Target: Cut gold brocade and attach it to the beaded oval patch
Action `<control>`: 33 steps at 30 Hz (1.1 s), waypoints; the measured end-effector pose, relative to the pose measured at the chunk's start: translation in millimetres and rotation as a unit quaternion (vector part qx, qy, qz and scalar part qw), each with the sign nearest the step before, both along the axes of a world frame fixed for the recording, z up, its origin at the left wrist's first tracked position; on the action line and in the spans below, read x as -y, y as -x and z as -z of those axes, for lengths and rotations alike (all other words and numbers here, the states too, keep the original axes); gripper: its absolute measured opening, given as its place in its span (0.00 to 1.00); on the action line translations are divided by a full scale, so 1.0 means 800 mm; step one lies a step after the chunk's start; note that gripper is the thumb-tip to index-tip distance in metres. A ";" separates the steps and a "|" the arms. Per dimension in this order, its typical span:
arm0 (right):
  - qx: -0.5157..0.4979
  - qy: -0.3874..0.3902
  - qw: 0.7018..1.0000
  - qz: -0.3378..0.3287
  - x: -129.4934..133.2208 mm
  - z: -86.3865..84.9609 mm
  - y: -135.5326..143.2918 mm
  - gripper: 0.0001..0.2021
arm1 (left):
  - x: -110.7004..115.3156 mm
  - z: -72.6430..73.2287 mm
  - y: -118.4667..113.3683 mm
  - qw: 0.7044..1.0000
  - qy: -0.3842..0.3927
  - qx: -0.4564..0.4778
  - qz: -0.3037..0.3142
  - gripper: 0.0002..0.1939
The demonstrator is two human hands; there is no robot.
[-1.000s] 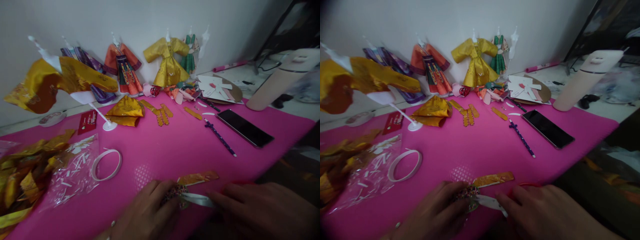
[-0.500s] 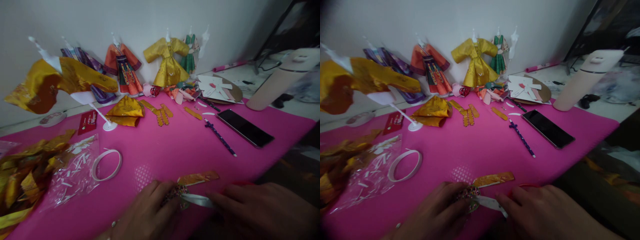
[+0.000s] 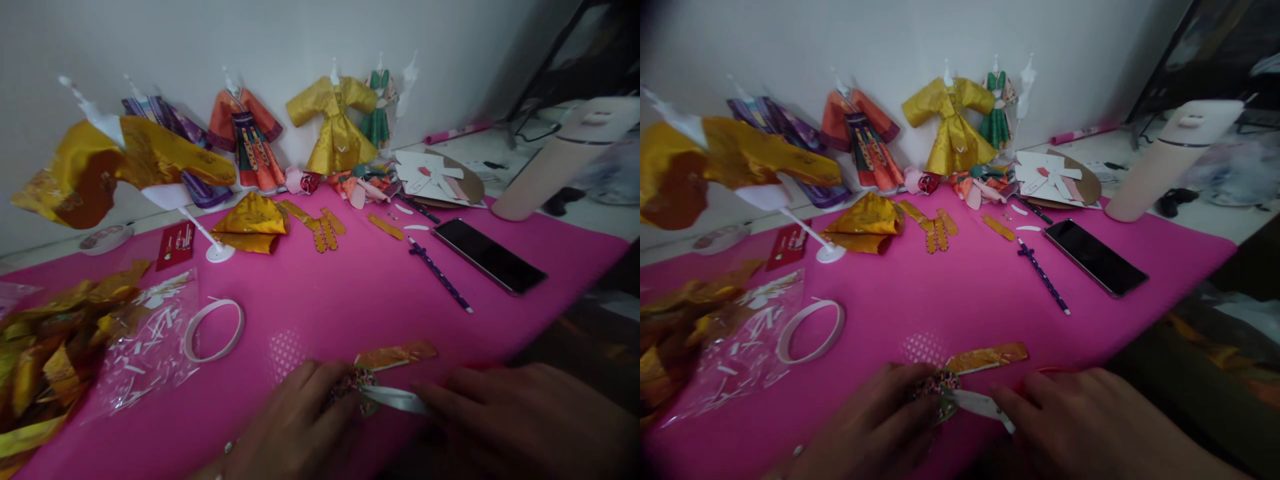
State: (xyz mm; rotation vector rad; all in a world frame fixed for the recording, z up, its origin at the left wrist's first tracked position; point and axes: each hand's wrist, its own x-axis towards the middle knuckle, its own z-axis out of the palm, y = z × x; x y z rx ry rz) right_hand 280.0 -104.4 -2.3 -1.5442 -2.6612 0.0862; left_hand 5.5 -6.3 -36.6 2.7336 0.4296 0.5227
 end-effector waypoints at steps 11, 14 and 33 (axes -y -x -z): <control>-0.030 0.013 0.999 -0.016 -0.001 -0.002 -0.002 0.24 | 0.001 -0.001 0.002 1.000 -0.007 0.003 -0.002 0.13; -0.029 0.010 0.999 -0.014 -0.002 -0.004 -0.001 0.22 | 0.001 -0.002 0.002 1.000 -0.019 0.002 0.000 0.14; -0.066 0.011 0.998 -0.006 -0.016 -0.014 0.002 0.23 | -0.002 -0.002 -0.004 0.999 -0.005 0.008 -0.031 0.11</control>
